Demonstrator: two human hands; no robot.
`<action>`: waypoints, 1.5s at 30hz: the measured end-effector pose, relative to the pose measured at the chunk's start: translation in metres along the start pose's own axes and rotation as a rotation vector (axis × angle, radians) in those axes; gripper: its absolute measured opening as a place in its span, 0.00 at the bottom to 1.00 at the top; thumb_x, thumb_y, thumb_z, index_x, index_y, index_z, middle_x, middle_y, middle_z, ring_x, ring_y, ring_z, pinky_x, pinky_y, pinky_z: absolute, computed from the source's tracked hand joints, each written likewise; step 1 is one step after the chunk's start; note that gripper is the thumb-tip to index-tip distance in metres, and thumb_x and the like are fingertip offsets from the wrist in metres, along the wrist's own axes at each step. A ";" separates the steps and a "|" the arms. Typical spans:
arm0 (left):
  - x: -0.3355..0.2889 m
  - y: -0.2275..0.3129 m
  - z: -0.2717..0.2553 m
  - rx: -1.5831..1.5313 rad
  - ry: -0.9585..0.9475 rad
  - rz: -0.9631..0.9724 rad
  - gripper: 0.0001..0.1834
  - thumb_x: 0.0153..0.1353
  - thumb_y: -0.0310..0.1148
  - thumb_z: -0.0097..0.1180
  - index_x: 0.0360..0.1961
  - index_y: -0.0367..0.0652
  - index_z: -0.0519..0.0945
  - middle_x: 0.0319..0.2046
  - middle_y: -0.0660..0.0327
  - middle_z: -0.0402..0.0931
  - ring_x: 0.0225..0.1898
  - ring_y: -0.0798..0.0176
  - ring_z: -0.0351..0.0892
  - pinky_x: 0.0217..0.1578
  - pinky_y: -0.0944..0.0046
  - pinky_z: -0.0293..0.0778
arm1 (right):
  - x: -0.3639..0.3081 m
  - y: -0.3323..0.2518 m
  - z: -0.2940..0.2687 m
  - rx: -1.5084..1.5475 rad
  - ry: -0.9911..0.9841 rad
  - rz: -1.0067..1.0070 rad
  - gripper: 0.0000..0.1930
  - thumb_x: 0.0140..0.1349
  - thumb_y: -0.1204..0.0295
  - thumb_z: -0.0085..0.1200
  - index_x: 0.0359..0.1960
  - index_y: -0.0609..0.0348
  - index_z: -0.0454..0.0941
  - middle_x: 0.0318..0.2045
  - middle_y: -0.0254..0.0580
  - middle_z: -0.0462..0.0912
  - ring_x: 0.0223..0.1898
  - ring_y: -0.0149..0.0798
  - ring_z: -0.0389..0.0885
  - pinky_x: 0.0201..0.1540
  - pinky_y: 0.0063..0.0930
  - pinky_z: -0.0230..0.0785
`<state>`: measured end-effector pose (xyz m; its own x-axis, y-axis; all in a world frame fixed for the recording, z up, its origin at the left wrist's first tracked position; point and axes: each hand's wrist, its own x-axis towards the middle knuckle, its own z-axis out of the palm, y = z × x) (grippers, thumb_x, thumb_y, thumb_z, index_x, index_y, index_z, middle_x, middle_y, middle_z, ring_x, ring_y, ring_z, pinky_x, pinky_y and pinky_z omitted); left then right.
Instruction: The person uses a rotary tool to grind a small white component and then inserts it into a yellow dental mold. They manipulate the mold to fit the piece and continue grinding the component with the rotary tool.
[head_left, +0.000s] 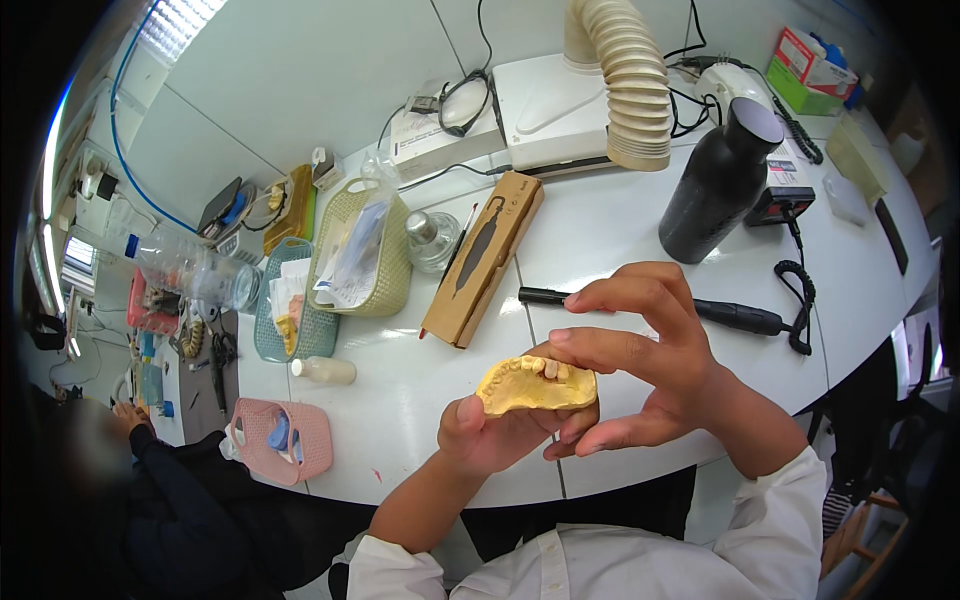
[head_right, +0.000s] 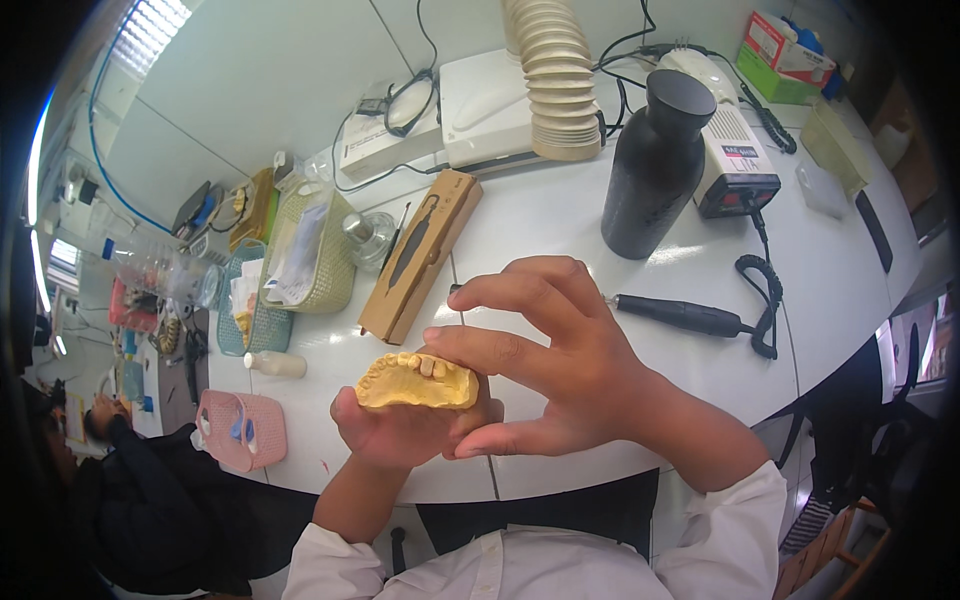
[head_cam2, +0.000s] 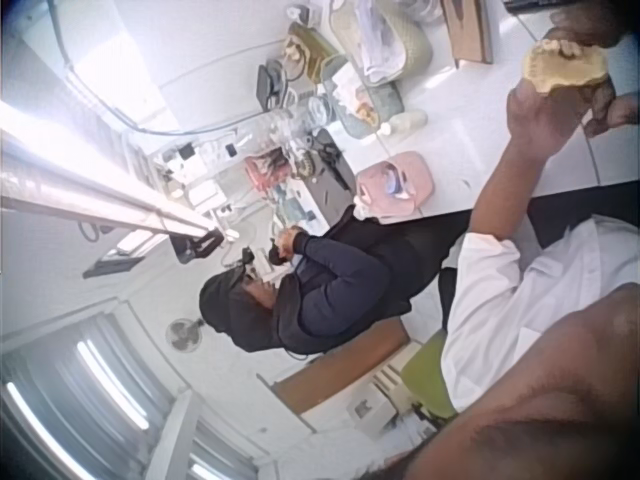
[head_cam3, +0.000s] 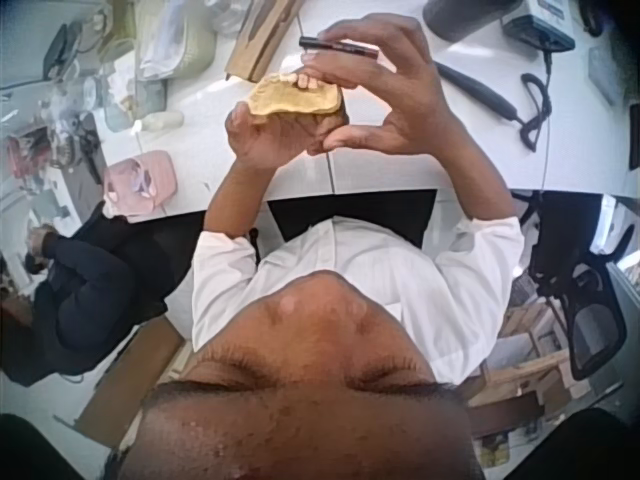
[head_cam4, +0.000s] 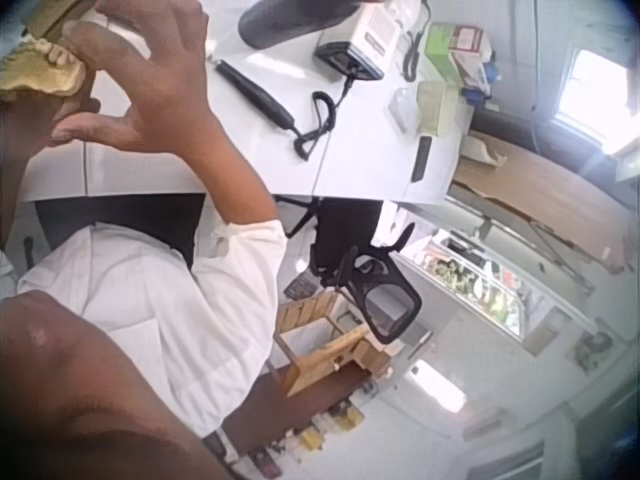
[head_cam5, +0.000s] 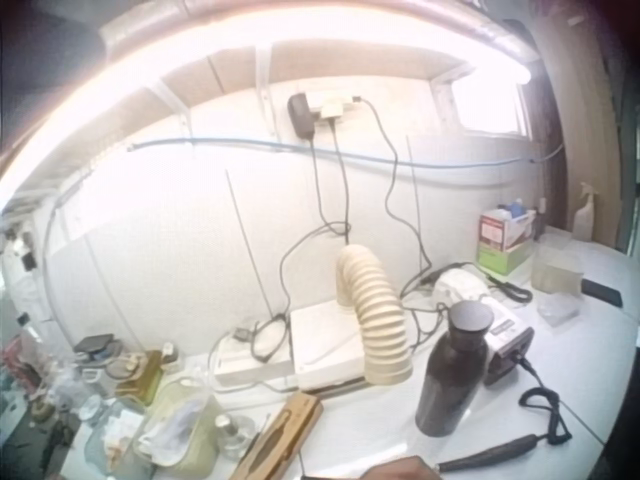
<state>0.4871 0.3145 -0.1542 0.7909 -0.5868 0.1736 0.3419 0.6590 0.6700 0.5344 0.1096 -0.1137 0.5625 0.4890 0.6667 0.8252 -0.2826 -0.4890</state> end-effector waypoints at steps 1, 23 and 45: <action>-0.003 -0.001 0.002 -0.019 0.014 -0.012 0.53 0.56 0.75 0.44 0.68 0.41 0.60 0.39 0.57 0.70 0.37 0.66 0.72 0.27 0.69 0.67 | 0.000 0.001 0.001 0.016 -0.001 0.003 0.31 0.47 0.43 0.69 0.50 0.47 0.83 0.50 0.38 0.77 0.50 0.44 0.71 0.54 0.39 0.64; 0.005 0.004 0.008 0.088 0.118 -0.046 0.53 0.57 0.81 0.28 0.61 0.41 0.66 0.37 0.62 0.73 0.29 0.71 0.68 0.28 0.72 0.64 | 0.001 0.008 0.001 0.037 -0.040 0.025 0.21 0.51 0.59 0.66 0.47 0.51 0.84 0.46 0.41 0.78 0.47 0.46 0.72 0.51 0.39 0.67; 0.011 0.008 0.005 0.002 0.172 -0.249 0.48 0.34 0.46 0.59 0.61 0.39 0.62 0.41 0.62 0.67 0.43 0.69 0.68 0.40 0.69 0.61 | -0.003 -0.001 0.006 0.005 0.066 0.003 0.12 0.44 0.72 0.70 0.32 0.49 0.82 0.34 0.30 0.82 0.34 0.38 0.76 0.35 0.32 0.67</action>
<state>0.4964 0.3110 -0.1431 0.7571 -0.6421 -0.1206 0.5353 0.5038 0.6779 0.5318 0.1135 -0.1187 0.5674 0.4327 0.7006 0.8233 -0.2802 -0.4937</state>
